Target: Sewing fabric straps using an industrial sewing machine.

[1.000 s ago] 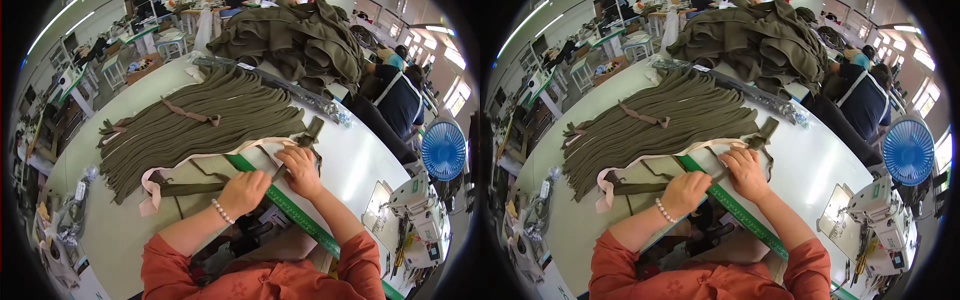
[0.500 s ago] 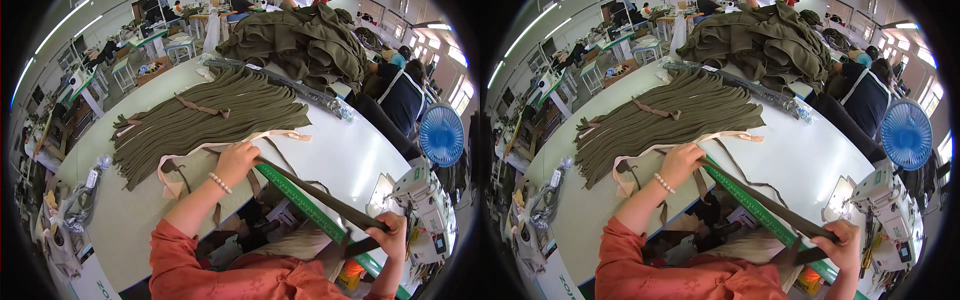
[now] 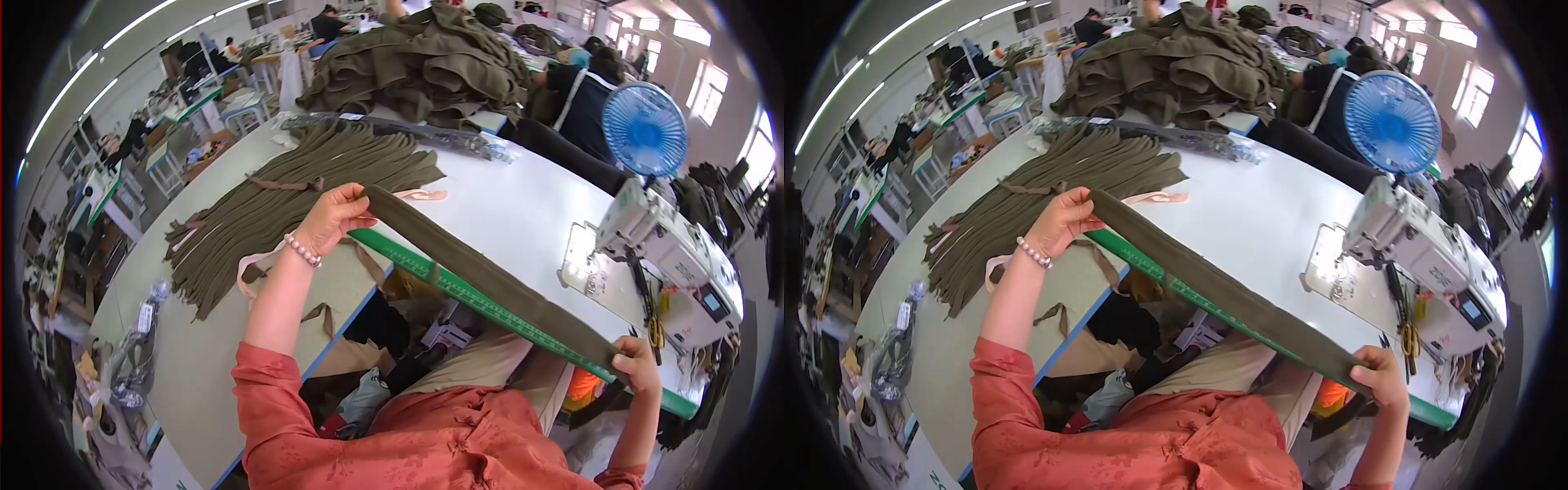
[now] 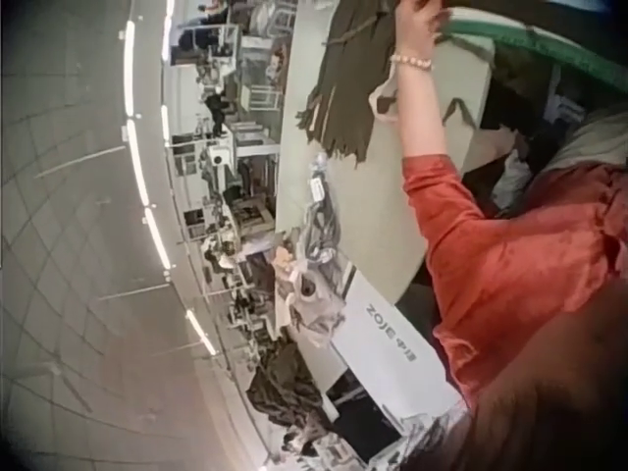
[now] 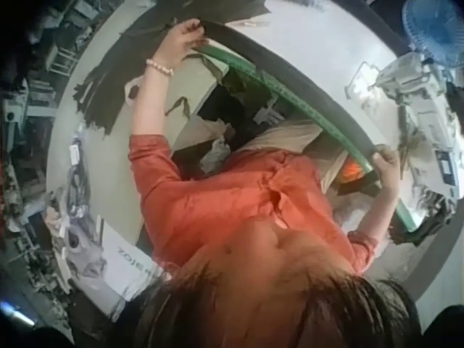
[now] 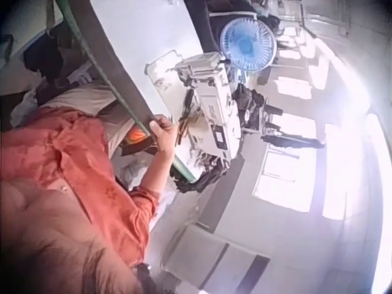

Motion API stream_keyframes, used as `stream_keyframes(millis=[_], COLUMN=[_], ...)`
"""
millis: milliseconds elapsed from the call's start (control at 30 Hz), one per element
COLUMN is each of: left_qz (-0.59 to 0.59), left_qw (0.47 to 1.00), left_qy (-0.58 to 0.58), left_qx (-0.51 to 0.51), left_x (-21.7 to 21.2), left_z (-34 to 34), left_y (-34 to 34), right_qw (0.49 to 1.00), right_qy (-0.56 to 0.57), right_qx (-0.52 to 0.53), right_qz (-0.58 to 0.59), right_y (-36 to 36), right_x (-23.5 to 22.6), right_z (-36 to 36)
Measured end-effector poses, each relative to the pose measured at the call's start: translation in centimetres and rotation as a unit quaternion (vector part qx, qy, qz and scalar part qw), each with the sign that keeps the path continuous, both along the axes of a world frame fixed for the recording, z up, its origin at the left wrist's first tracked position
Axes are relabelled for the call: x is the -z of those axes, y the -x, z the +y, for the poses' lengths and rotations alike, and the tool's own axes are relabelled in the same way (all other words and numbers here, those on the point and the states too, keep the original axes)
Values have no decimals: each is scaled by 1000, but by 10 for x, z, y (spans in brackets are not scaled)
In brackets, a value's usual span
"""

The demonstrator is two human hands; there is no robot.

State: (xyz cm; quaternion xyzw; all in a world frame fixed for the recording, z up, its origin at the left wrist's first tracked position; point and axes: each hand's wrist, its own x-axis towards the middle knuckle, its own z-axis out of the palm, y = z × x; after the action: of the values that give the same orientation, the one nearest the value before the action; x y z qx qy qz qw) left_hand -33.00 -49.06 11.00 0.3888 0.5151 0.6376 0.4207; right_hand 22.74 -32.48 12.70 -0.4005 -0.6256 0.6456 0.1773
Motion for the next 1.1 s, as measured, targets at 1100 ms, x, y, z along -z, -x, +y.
stream_keyframes(millis=[1100], left_qz=[-69], left_qw=[854], left_qy=[-102], left_qx=[-505], left_x=[-24], left_z=[266], left_y=[-27], right_qw=[860], right_qy=[-450], right_qx=[81], right_qz=[-228], right_y=[-110], right_x=[202], right_z=[-83])
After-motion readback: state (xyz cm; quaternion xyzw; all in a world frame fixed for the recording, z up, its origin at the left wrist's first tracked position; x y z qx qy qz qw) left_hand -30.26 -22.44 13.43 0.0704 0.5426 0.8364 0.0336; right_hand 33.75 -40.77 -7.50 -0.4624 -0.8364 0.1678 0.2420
